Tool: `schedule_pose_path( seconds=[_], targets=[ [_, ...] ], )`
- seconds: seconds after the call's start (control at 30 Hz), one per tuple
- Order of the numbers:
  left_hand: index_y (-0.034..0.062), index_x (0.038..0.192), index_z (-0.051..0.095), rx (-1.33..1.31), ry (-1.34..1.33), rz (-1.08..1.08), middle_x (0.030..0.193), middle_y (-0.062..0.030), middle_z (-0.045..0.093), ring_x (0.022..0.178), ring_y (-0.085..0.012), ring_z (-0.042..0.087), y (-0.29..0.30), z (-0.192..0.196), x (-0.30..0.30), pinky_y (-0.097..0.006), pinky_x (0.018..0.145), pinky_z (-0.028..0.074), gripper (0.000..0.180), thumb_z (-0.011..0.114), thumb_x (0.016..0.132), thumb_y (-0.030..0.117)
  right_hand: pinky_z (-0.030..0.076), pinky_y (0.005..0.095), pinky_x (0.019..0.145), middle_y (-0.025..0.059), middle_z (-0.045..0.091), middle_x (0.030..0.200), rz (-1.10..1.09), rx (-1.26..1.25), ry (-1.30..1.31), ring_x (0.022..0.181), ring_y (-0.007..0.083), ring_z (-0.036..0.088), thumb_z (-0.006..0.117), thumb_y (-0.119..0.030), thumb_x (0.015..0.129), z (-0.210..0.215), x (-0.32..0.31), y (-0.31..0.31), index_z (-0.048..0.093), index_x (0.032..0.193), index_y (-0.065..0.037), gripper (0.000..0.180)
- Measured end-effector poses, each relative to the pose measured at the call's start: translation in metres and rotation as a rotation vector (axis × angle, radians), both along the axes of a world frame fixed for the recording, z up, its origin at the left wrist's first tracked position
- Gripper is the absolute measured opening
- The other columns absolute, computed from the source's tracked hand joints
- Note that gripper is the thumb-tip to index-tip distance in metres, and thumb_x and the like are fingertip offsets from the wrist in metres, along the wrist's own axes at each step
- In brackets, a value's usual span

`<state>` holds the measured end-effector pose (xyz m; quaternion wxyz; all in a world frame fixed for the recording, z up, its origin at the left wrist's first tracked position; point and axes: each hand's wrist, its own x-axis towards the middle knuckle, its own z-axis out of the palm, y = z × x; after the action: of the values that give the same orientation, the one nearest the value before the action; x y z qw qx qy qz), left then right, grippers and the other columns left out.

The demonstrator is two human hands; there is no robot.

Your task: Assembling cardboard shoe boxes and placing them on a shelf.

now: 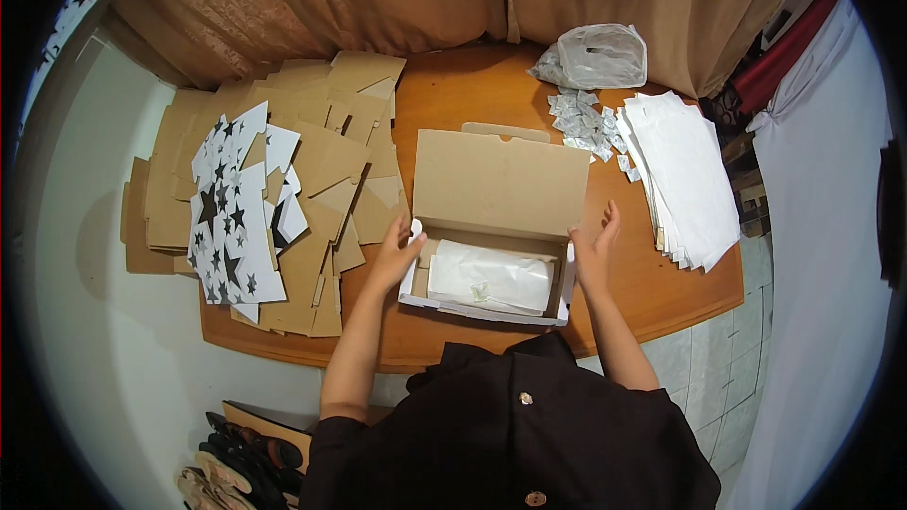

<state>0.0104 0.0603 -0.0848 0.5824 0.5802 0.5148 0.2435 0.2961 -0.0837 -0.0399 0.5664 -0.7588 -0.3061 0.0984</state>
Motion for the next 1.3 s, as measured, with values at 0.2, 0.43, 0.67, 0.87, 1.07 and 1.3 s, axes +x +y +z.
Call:
schedule_pose_path(
  seconds=[0.2, 0.43, 0.67, 0.87, 1.07, 1.3],
  targets=[
    [0.0019, 0.138, 0.029, 0.128, 0.005, -0.020, 0.133, -0.0141, 0.043, 0.122, -0.0214, 0.041, -0.009, -0.020, 0.025, -0.030, 0.102, 0.030, 0.052, 0.050, 0.091, 0.008, 0.036, 0.0331, 0.096, 0.0172, 0.045, 0.124, 0.202, 0.200, 0.355, 0.116, 0.0234, 0.044, 0.054, -0.009, 0.084, -0.025, 0.011, 0.025, 0.029, 0.134, 0.000, 0.056],
    [0.0017, 0.140, 0.024, 0.216, 0.103, 0.051, 0.135, -0.0218, 0.040, 0.127, -0.0302, 0.038, 0.009, -0.013, 0.051, -0.035, 0.102, 0.030, 0.057, 0.050, 0.090, 0.011, 0.036, 0.0299, 0.094, 0.0129, 0.051, 0.118, 0.289, 0.466, 0.383, 0.108, 0.0187, 0.049, 0.049, -0.015, 0.089, -0.004, 0.036, 0.054, 0.042, 0.125, 0.003, 0.041],
    [-0.0008, 0.138, 0.022, 0.598, 0.034, 0.343, 0.130, -0.0245, 0.041, 0.122, -0.0311, 0.042, -0.042, 0.015, 0.031, -0.039, 0.103, 0.029, 0.061, 0.052, 0.089, 0.020, 0.033, 0.0365, 0.098, 0.0133, 0.052, 0.115, 0.304, 0.408, 0.089, 0.111, 0.0245, 0.047, 0.059, -0.028, 0.083, 0.011, 0.022, -0.002, 0.051, 0.111, -0.001, 0.040],
    [0.0078, 0.111, 0.053, 1.306, 0.320, -0.231, 0.108, -0.0099, 0.049, 0.107, -0.0275, 0.044, -0.107, 0.002, 0.007, -0.041, 0.085, 0.033, 0.036, 0.064, 0.079, 0.020, 0.037, 0.0398, 0.096, 0.0161, 0.050, 0.118, 0.343, 0.128, -0.135, 0.114, 0.0314, 0.047, 0.078, -0.023, 0.067, -0.004, 0.007, -0.051, 0.057, 0.098, -0.003, 0.043],
    [0.0125, 0.101, 0.060, 1.272, 0.615, -0.168, 0.109, -0.0052, 0.049, 0.110, -0.0224, 0.039, -0.139, -0.023, 0.042, -0.041, 0.081, 0.028, 0.033, 0.070, 0.073, 0.028, 0.039, 0.0417, 0.096, 0.0173, 0.047, 0.122, 0.412, 0.044, -0.333, 0.118, 0.0357, 0.043, 0.085, -0.022, 0.057, -0.010, -0.005, -0.055, 0.058, 0.106, -0.005, 0.059],
    [0.0267, 0.103, 0.065, 1.316, 0.519, -0.111, 0.112, -0.0009, 0.049, 0.111, -0.0191, 0.038, -0.144, -0.023, 0.047, -0.040, 0.087, 0.021, 0.027, 0.066, 0.076, 0.030, 0.040, 0.0443, 0.094, 0.0206, 0.048, 0.121, 0.377, 0.045, -0.457, 0.119, 0.0407, 0.042, 0.083, -0.024, 0.060, -0.020, -0.008, -0.047, 0.064, 0.102, -0.008, 0.049]
  ],
)
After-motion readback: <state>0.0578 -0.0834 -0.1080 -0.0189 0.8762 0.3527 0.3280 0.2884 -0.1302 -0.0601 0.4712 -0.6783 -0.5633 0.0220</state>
